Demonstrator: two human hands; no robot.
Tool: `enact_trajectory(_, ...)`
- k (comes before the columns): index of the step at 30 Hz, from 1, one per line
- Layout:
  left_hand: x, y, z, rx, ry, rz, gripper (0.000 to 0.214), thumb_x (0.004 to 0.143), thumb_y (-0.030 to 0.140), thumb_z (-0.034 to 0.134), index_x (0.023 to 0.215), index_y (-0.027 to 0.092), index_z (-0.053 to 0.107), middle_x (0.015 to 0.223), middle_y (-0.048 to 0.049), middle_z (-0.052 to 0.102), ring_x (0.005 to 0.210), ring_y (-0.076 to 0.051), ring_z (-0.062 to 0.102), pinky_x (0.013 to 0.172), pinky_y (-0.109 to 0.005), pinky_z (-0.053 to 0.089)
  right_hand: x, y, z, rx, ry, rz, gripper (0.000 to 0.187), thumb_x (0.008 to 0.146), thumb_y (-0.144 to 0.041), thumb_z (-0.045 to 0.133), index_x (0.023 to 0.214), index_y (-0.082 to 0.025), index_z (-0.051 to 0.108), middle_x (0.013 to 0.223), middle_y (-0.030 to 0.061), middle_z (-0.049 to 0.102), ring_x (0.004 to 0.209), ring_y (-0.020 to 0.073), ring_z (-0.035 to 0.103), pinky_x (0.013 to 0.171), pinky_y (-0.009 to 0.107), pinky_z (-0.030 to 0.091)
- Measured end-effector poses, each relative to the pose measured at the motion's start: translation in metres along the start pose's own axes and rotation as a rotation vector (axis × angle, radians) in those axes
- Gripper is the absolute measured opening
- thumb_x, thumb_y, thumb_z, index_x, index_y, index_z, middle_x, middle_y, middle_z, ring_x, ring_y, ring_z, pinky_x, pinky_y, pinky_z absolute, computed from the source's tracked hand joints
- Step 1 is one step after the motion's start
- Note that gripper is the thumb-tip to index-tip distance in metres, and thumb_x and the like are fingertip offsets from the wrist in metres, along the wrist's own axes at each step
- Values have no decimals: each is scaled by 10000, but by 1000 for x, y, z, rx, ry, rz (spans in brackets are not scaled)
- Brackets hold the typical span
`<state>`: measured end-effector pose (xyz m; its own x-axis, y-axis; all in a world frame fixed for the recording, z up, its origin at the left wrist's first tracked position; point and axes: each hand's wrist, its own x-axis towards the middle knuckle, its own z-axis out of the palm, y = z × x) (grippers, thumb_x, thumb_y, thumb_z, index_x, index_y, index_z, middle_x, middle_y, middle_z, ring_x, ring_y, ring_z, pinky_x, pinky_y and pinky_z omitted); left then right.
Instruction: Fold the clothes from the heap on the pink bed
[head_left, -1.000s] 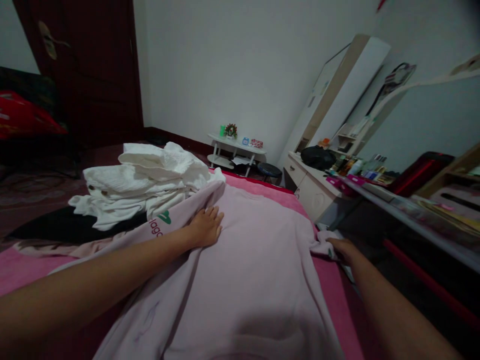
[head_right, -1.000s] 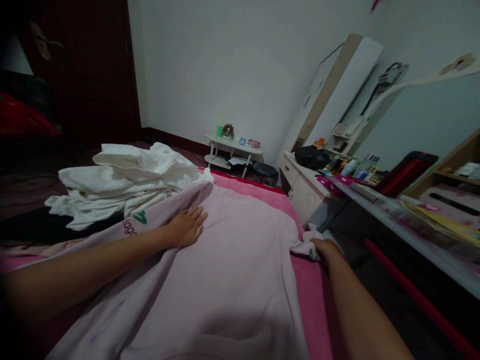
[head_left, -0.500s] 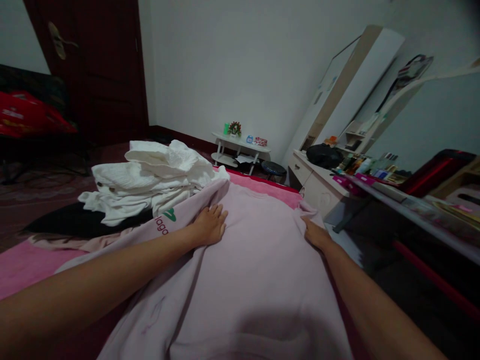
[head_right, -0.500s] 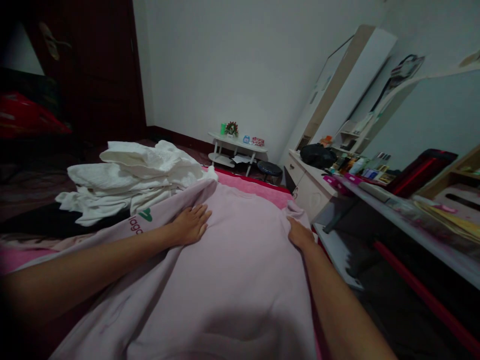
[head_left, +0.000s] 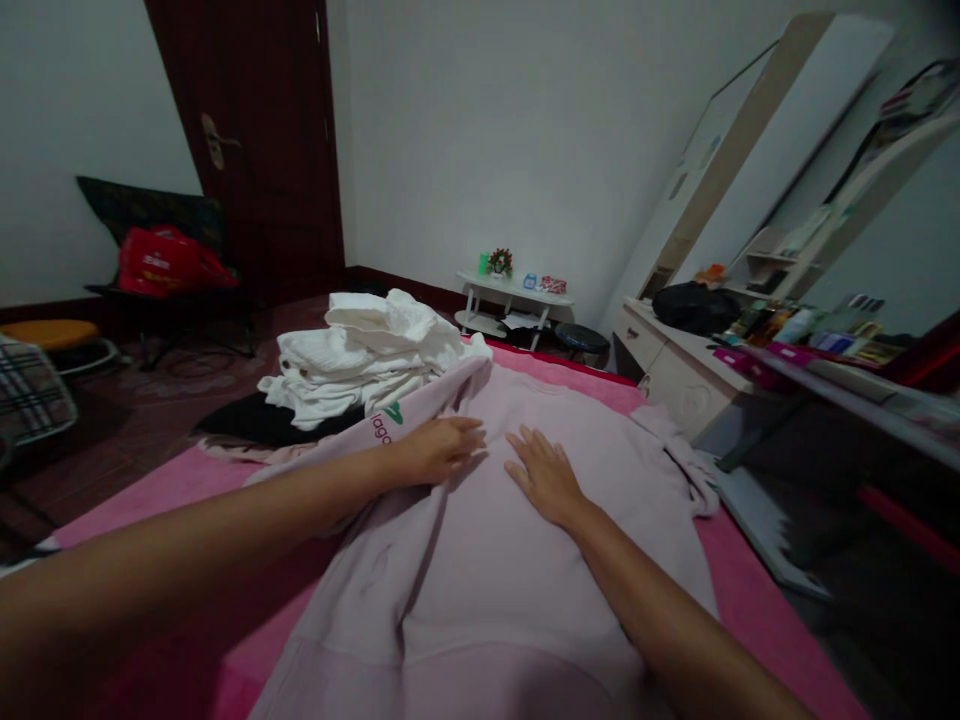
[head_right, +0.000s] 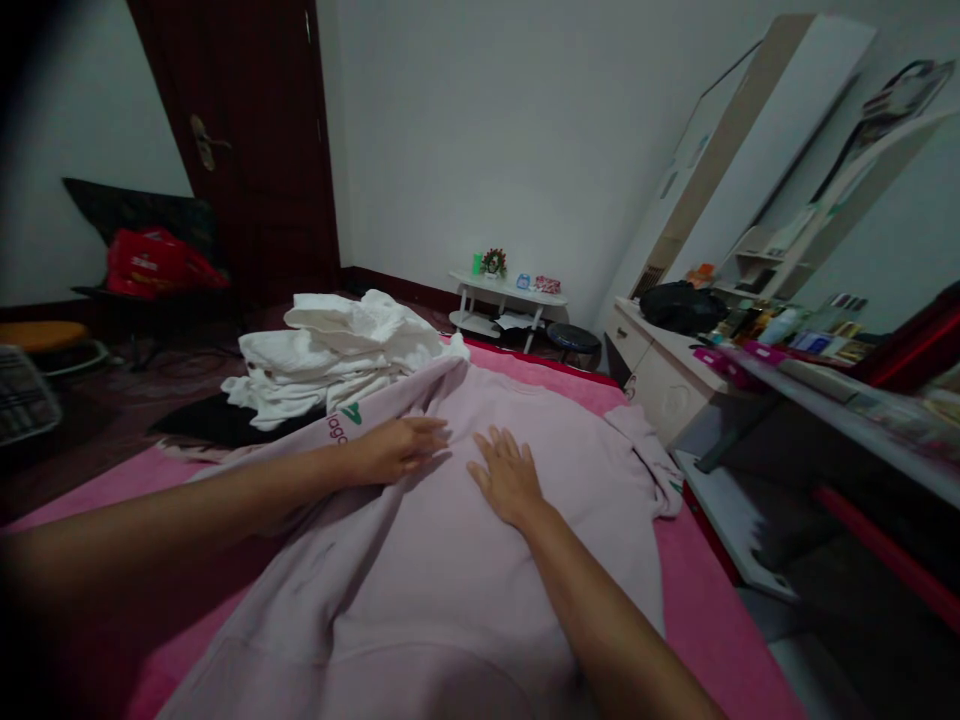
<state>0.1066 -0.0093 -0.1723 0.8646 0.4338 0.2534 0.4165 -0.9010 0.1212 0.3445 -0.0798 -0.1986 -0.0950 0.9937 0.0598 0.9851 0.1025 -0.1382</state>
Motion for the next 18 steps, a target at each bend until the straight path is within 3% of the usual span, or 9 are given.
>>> enact_trajectory(3, -37, 0, -25, 84, 194, -50, 371, 895, 228, 428, 1254, 223, 524, 1434, -75, 414, 1298, -234, 400, 1086, -369, 334, -5, -3, 15, 13, -13, 29, 572, 950, -528, 299, 1469, -287, 300, 1570, 59, 188, 1440, 284, 134, 1117, 545, 136)
enact_trajectory(5, -59, -7, -37, 117, 278, -193, 378, 886, 271, 448, 1253, 213, 514, 1380, -86, 464, 1259, -248, 434, 1068, -386, 348, -5, 1, 15, 30, 15, 24, 565, 946, -523, 326, 1456, -282, 330, 1563, 63, 212, 1436, 278, 151, 1121, 529, 141)
enact_trajectory(7, -76, -17, -43, 86, 287, -364, 419, 861, 337, 488, 1254, 194, 509, 1290, -100, 540, 1166, -255, 514, 996, -378, 413, -4, 3, 14, 52, 53, 24, 549, 939, -515, 357, 1430, -271, 382, 1549, 68, 257, 1427, 273, 188, 1123, 514, 150)
enact_trajectory(10, -86, -32, -44, -26, 192, -523, 471, 840, 432, 512, 1244, 190, 529, 1098, -84, 653, 983, -248, 617, 848, -349, 482, -3, 6, 13, 98, 108, 16, 510, 927, -495, 402, 1374, -257, 465, 1510, 66, 346, 1402, 253, 260, 1127, 475, 177)
enact_trajectory(13, -75, -36, -42, -86, 114, -527, 500, 837, 496, 507, 1255, 223, 541, 1010, -55, 689, 896, -240, 646, 774, -332, 492, 2, 18, 11, 150, 164, -5, 454, 908, -431, 455, 1297, -216, 551, 1457, 78, 426, 1355, 221, 355, 1117, 385, 249)
enact_trajectory(15, -57, -34, -40, -80, 129, -491, 546, 817, 513, 530, 1284, 232, 522, 1125, -60, 662, 976, -247, 630, 826, -338, 484, 8, 34, 6, 171, 240, 38, 416, 888, -339, 474, 1254, -171, 580, 1454, 104, 418, 1321, 206, 406, 1085, 319, 311)
enact_trajectory(18, -18, -32, -34, -42, 128, -423, 659, 780, 497, 578, 1350, 194, 451, 1329, -102, 539, 1166, -271, 535, 972, -362, 421, 20, 71, -4, 144, 387, 221, 447, 849, -227, 475, 1279, -124, 538, 1460, 151, 371, 1277, 217, 456, 1041, 298, 368)
